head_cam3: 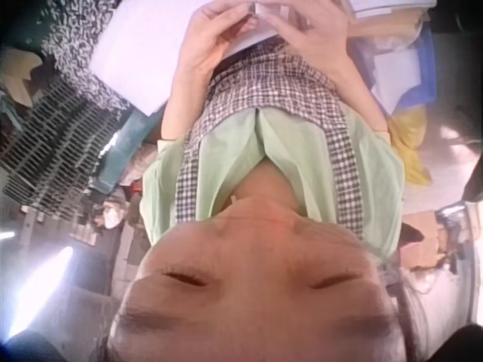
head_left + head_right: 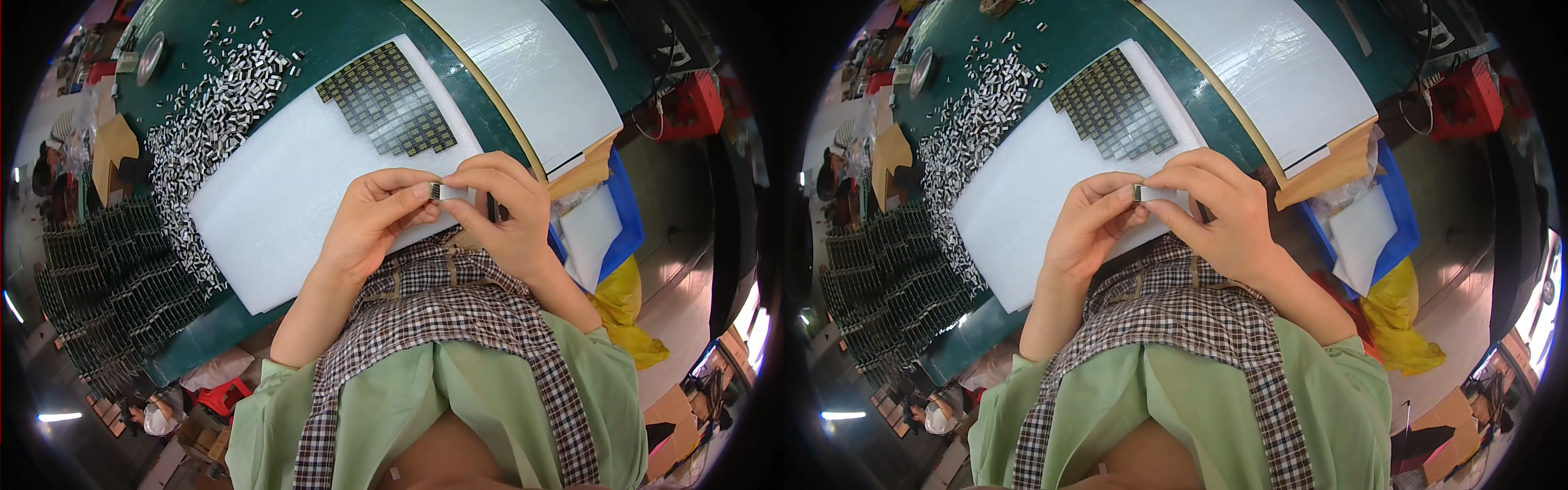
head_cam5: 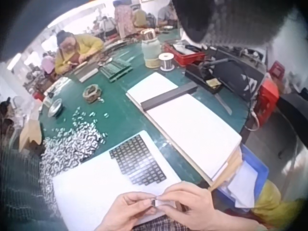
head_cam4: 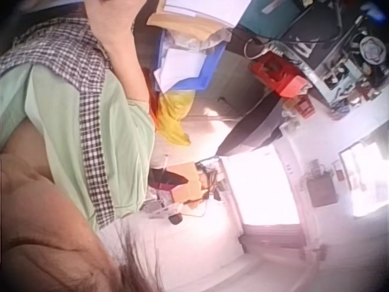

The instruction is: The person assembles small plastic components onto a circuit board by hand, attaching them to a grid.

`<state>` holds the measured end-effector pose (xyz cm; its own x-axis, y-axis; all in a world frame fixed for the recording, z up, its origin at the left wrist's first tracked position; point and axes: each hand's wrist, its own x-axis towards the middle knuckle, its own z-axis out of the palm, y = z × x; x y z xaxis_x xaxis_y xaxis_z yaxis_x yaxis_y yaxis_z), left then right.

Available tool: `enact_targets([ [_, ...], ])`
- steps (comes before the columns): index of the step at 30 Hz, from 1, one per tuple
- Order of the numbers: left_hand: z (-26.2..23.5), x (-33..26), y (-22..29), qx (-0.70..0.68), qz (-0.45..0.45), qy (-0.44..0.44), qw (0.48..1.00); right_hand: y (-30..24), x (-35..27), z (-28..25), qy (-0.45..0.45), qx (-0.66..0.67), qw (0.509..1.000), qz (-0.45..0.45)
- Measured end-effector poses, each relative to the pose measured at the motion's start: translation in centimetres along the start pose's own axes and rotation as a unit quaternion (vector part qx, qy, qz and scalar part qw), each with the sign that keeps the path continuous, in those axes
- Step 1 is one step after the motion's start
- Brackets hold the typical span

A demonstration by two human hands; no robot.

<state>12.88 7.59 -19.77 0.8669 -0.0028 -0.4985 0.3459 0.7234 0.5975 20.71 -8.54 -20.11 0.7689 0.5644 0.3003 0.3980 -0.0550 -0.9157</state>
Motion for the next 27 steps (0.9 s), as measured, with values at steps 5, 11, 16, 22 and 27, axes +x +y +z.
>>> enact_targets([
  [5, 0.0, -0.1, -0.1, 0.003, 0.009, -0.004, 1.0, -0.2, -0.1, 0.1, 0.0, -0.003, 1.0, -0.001],
  [11, 0.1, -0.3, -0.1, 0.012, 0.018, -0.005, 1.0, -0.3, -0.2, -0.1, -0.013, -0.015, 1.0, -0.009],
  [16, 0.2, -0.5, -0.1, 0.03, 0.029, -0.008, 0.999, -0.6, -0.2, -0.1, -0.017, -0.013, 1.0, -0.001],
  [22, 0.3, -0.8, -0.1, 0.056, 0.04, 0.0, 0.998, -1.0, -0.4, -0.1, -0.016, -0.046, 0.999, 0.0],
  [27, 2.4, -1.4, 0.2, 0.247, 0.108, 0.086, 0.959, -0.2, -0.6, 0.3, -0.009, -0.168, 0.979, -0.112],
])
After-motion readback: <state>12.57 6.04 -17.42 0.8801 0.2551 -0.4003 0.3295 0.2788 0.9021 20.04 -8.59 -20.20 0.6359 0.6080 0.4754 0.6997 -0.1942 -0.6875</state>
